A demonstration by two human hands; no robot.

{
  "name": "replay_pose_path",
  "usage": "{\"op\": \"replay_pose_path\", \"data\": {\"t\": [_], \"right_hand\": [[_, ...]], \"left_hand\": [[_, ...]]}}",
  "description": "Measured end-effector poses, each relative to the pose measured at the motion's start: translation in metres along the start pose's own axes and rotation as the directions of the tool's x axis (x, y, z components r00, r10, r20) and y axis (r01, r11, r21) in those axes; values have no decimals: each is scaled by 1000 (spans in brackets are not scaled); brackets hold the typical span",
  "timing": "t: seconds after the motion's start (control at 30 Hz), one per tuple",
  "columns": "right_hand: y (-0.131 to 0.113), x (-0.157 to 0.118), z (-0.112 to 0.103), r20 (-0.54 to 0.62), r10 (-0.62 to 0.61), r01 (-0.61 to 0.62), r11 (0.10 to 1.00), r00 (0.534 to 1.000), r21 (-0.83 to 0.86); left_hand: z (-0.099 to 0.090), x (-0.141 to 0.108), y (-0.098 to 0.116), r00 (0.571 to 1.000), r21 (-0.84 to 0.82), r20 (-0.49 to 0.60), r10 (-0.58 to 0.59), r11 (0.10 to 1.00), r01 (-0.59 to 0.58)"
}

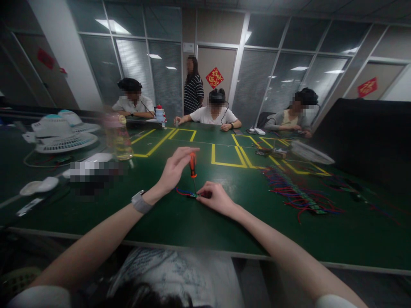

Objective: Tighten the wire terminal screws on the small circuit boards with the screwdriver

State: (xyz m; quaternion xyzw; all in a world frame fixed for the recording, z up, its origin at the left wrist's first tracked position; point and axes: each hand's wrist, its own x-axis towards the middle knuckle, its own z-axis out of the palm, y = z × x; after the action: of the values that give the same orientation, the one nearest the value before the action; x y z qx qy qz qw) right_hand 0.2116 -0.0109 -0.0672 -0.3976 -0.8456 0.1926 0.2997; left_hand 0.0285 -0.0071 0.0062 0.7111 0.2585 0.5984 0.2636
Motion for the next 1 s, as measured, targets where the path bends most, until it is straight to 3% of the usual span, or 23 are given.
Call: {"op": "replay_pose_path", "data": {"t": [0.17, 0.37, 0.6, 0.83, 1.0], "right_hand": [[-2, 0, 0, -1, -3, 3, 1000, 1000, -7], [0, 0, -1, -6, 6, -6, 1000, 1000, -12], [1, -1, -2, -7, -1, 1, 1000, 1000, -12], [3, -1, -1, -18, -10, 10, 1000, 1000, -7], [2, -1, -1, -13, -2, 2, 1000, 1000, -8]], "left_hand": [[2, 0, 2, 994, -223, 61, -87, 970, 99], [1, -1, 2, 999, -16, -51, -7, 1000, 6], [2, 0, 0, 996, -178, 51, -68, 981, 76], [0, -1, -1, 998, 19, -54, -16, 1000, 17], [1, 1, 1, 999, -116, 17, -47, 992, 48]]}}
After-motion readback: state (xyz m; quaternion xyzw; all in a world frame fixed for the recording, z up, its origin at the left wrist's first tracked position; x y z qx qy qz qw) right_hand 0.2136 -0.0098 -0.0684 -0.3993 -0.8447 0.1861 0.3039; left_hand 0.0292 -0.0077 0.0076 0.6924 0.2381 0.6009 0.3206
